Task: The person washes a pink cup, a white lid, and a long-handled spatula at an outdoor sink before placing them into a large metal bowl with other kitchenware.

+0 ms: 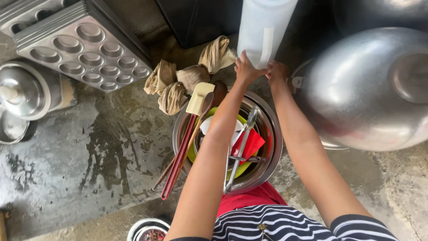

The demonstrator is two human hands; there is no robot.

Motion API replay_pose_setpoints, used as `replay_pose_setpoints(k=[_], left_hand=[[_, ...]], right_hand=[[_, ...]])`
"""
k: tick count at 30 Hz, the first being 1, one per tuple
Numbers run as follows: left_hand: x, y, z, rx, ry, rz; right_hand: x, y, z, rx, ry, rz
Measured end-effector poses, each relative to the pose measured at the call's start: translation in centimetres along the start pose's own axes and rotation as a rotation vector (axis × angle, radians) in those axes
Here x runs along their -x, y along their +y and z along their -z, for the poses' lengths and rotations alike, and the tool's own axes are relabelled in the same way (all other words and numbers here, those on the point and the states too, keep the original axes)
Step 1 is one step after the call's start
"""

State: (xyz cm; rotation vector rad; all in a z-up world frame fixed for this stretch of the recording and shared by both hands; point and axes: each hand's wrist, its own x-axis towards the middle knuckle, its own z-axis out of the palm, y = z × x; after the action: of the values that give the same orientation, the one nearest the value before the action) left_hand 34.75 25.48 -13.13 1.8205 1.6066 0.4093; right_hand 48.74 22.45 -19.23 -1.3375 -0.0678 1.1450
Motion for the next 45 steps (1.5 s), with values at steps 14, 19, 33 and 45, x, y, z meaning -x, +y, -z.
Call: replay_pose_setpoints(k=[14, 19, 33, 45], left_hand=[[-0.2, 4.4, 1.4, 0.116, 0.184, 0.101], [-1.2, 2.6, 4.1, 0.162, 0.137, 0.146], [0.5, 0.8, 7.5, 0.868, -0.065, 0.24], [2.6, 4.9, 1.1, 2.106, -0.387, 0.36]], right_hand=[[-3.4, 2.4, -0.8, -0.225, -0.035, -0.292], [-2.8, 2.6, -0.1, -0.379, -0.118, -0.414], [3.2, -2.3, 0.3, -0.215, -0.151, -0.063], [17.6, -20.4, -4.9, 1.135, 0.084, 1.393]])
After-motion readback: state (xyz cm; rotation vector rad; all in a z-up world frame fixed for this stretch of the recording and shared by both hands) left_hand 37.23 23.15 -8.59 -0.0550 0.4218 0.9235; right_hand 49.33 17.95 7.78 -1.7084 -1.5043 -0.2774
